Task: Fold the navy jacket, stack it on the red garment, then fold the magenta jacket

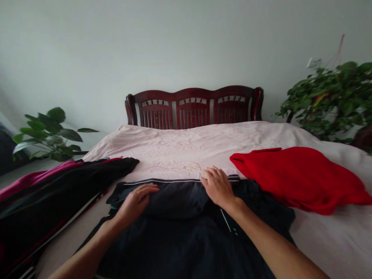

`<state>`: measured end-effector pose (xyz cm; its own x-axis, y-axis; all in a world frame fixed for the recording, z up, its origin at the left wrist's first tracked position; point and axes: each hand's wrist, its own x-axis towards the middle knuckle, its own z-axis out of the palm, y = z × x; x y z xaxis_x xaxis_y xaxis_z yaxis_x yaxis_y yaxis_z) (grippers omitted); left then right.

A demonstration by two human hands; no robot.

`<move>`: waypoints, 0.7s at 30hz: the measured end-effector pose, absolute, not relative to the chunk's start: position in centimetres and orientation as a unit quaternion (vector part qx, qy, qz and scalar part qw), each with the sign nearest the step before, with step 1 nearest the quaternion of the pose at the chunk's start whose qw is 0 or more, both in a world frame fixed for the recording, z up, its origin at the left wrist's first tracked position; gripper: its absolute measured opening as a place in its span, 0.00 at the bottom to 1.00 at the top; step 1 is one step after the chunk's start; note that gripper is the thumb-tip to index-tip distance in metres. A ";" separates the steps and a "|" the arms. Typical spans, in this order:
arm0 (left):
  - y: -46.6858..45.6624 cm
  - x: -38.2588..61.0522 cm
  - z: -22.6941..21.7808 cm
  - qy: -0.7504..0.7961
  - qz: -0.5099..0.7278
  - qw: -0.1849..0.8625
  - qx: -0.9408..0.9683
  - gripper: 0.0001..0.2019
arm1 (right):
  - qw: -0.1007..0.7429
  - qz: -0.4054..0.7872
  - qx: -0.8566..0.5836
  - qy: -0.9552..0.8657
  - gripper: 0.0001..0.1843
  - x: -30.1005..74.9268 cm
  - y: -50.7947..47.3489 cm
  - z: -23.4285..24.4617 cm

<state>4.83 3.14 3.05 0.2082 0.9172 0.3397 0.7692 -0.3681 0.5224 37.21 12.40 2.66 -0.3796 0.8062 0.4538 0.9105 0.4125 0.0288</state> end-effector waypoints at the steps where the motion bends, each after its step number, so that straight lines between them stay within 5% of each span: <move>1: 3.5 3.2 2.8 0.577 0.285 0.073 0.762 0.21 | 0.189 -0.132 -0.496 -0.837 0.27 36.0 11.4 2.3; 9: 4.7 -3.1 -0.7 0.644 0.034 -0.087 0.759 0.27 | 0.099 -0.057 -0.474 -0.873 0.33 36.9 10.4 -2.4; 17: 4.0 -2.6 -0.1 0.656 0.035 -0.104 0.747 0.26 | 0.082 -0.005 -0.518 -0.851 0.30 39.6 10.7 -0.7; 21: 0.9 -0.4 1.2 0.645 0.104 -0.104 0.750 0.22 | 0.123 0.004 -0.608 -0.785 0.21 39.3 7.1 2.2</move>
